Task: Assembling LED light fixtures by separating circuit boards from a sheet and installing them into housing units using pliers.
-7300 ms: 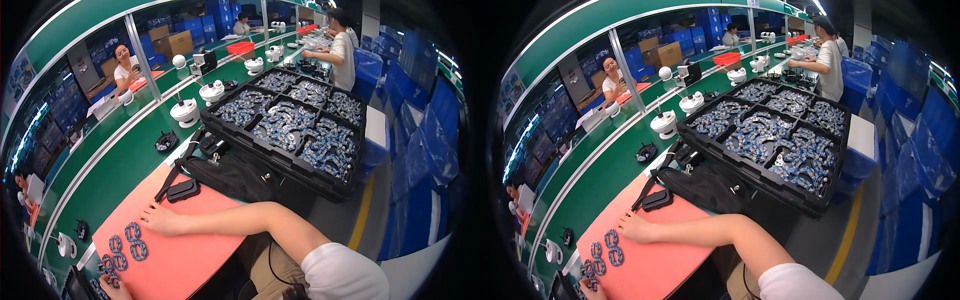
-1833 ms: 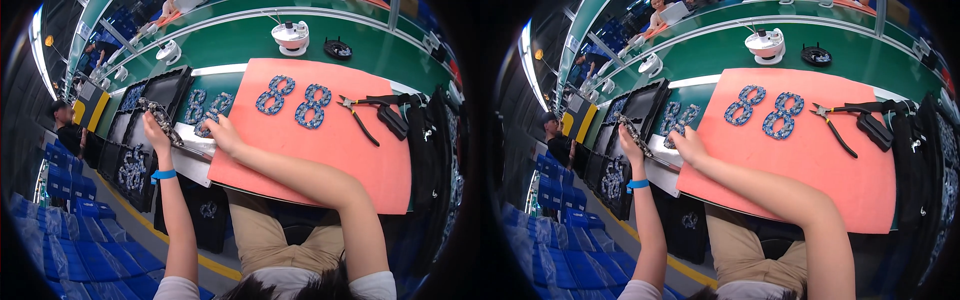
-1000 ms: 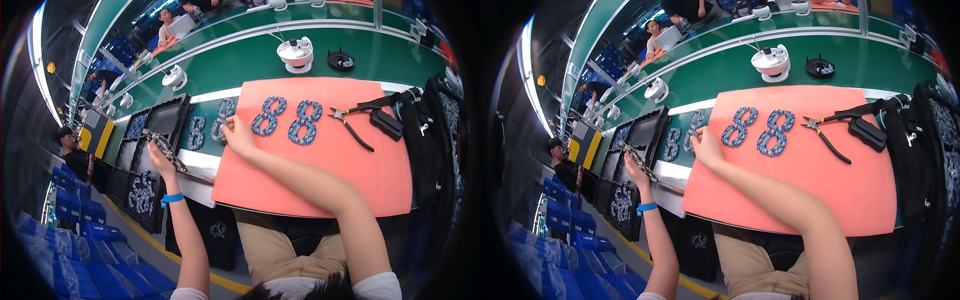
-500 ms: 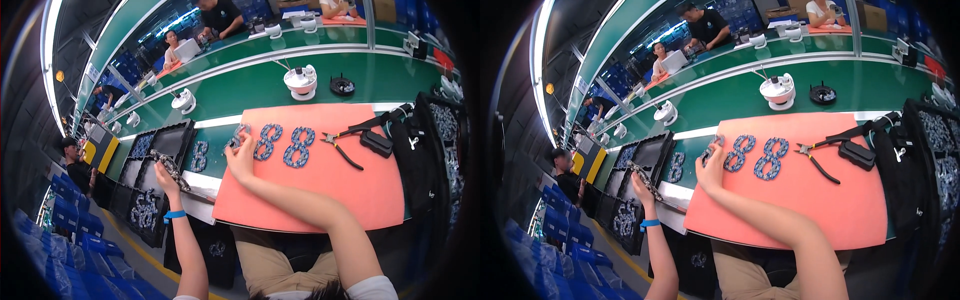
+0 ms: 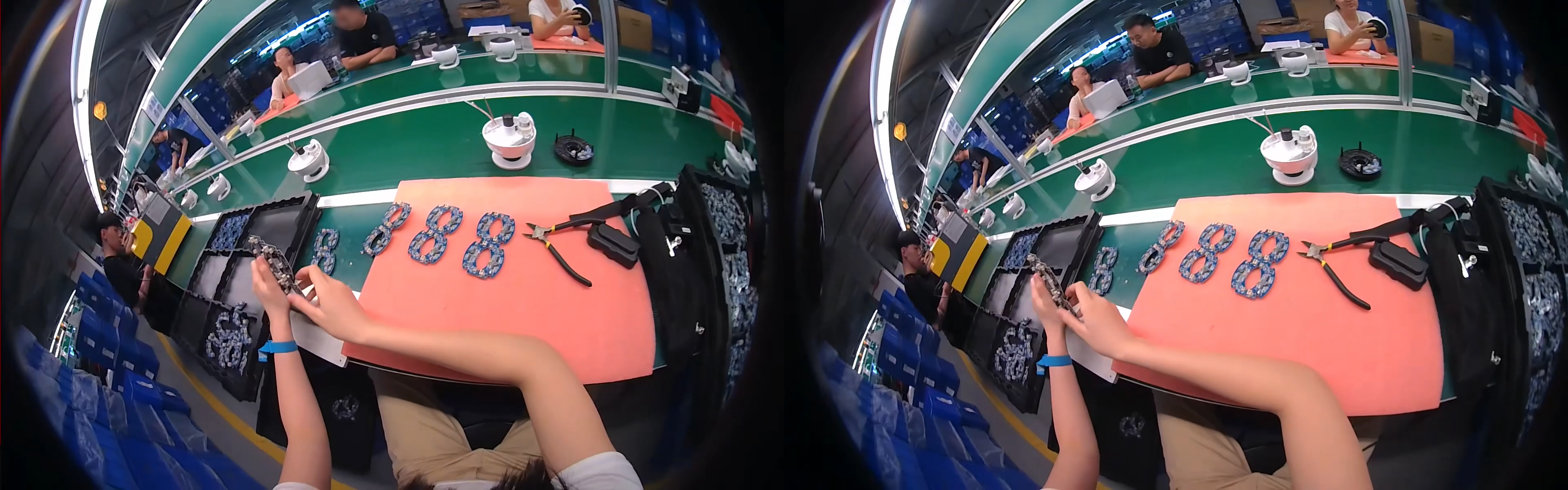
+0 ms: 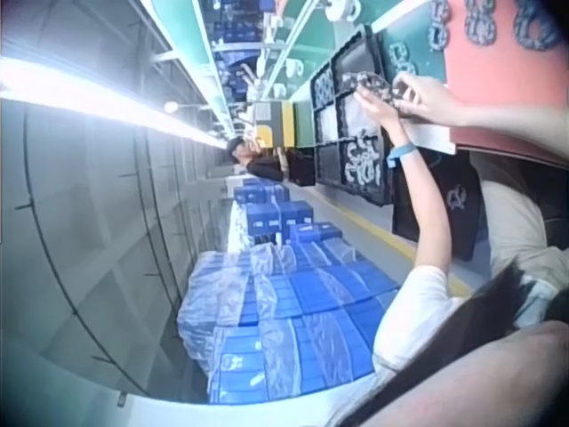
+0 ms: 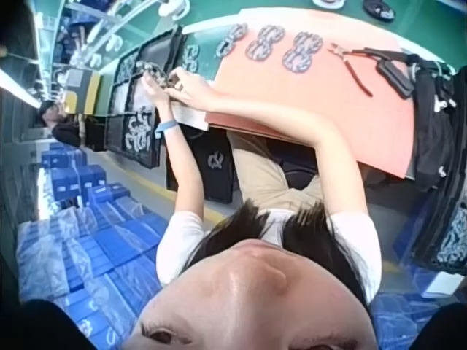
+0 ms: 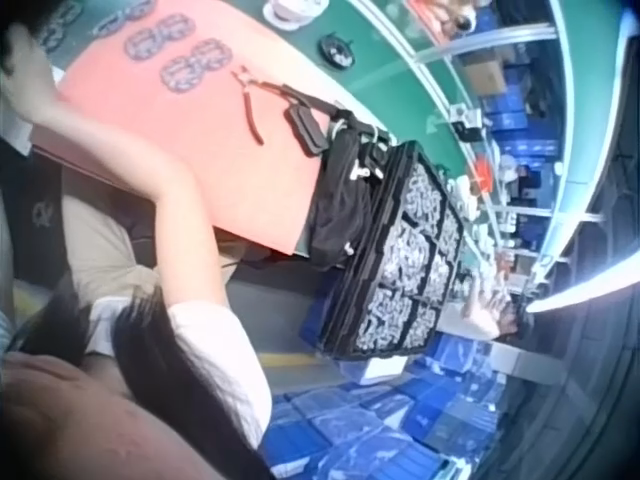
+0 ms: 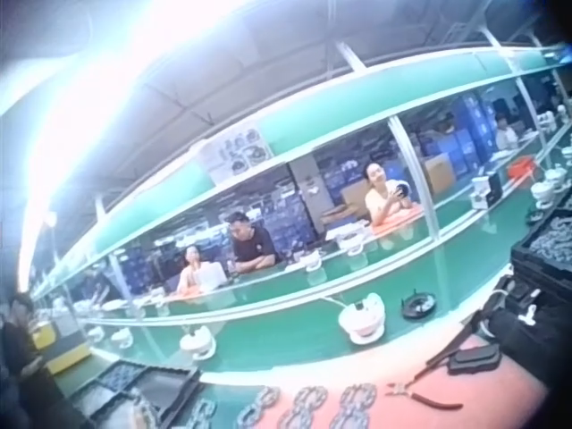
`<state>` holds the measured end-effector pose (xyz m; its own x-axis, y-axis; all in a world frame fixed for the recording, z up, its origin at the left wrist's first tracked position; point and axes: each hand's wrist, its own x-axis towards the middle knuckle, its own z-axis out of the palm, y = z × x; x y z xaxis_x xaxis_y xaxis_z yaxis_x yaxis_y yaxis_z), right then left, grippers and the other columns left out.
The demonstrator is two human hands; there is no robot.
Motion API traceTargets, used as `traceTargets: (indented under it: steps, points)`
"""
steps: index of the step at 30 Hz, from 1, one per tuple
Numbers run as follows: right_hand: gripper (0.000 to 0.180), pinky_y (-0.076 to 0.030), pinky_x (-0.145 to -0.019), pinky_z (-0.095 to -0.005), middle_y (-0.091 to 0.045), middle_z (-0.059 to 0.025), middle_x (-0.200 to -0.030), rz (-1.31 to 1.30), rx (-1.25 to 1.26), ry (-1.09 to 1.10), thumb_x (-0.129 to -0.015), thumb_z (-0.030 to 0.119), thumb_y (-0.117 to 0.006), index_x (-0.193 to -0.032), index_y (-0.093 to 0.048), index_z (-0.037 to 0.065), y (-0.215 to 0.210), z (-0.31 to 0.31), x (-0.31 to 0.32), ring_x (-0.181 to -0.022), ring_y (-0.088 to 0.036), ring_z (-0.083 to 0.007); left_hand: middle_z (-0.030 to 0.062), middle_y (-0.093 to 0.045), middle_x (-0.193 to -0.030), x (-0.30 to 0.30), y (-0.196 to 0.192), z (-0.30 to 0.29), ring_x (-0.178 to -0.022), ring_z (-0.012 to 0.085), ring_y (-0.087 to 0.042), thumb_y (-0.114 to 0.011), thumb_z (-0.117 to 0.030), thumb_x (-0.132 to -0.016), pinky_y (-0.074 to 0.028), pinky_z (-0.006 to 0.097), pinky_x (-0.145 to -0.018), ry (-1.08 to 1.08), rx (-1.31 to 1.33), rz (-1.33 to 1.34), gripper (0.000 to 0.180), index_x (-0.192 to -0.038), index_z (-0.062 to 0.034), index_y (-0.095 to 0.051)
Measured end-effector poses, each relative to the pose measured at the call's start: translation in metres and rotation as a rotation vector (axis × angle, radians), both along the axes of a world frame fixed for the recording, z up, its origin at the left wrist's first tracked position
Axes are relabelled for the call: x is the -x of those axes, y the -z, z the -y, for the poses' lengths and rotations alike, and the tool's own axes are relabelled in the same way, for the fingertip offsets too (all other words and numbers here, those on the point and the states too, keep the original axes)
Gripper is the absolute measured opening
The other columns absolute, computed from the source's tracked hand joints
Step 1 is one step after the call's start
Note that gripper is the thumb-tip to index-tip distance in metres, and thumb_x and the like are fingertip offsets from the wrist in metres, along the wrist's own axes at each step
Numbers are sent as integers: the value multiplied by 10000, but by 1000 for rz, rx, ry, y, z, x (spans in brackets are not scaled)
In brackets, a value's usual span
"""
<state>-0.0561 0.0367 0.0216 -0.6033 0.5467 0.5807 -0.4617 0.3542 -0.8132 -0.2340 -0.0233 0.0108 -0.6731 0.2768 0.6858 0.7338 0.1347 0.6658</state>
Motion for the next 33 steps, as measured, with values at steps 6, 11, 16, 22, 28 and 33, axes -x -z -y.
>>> traceTargets:
  steps: [6,11,16,22,28,33]
  points:
    - [235,-515,-626,-305,-656,-126,-846,100,180,-112,-857,138,-618,-1020,-556,-20,9,-8,11,-681,-663,-194,244,-591,-906,3,4,1,-818,369,-551,-381,-385,-1020,-430,414,-765,-20,28,-60,493,-1062,82,-533]
    - [249,-501,-632,-308,-637,-134,-832,2,16,-44,-874,201,-651,-954,-598,-29,23,-9,18,-688,-630,-192,228,-599,-978,19,13,5,-881,357,-568,-380,-334,-1023,-440,381,-789,14,104,-68,437,-1131,61,-531]
    - [229,-497,-623,-325,-635,-134,-779,42,16,-44,-865,190,-659,-883,-600,-30,21,-17,22,-676,-627,-207,238,-563,-1269,50,22,9,-1186,315,-534,-377,-324,-1025,-388,337,-1002,143,234,227,505,-1276,100,-491]
    - [217,-499,-606,-331,-650,-148,-770,-2,9,-37,-877,172,-636,-887,-592,-40,23,-14,27,-669,-652,-213,203,-618,-992,35,14,9,-896,283,-565,-392,-294,-1021,-429,352,-815,137,138,136,391,-1061,61,-552]
    - [163,-503,-525,-279,-649,-105,-677,179,337,-146,-911,114,-586,-875,-555,-41,36,-25,23,-573,-661,-138,159,-521,-752,12,4,1,-701,284,-486,-420,-299,-1007,-396,380,-670,33,225,-9,351,-870,15,-496]
    - [193,-496,-518,-278,-643,-88,-663,133,328,-73,-890,147,-601,-847,-568,-38,36,-33,25,-556,-638,-126,143,-504,-738,10,3,-1,-692,245,-465,-421,-291,-1008,-399,353,-672,43,262,-10,346,-868,17,-496]
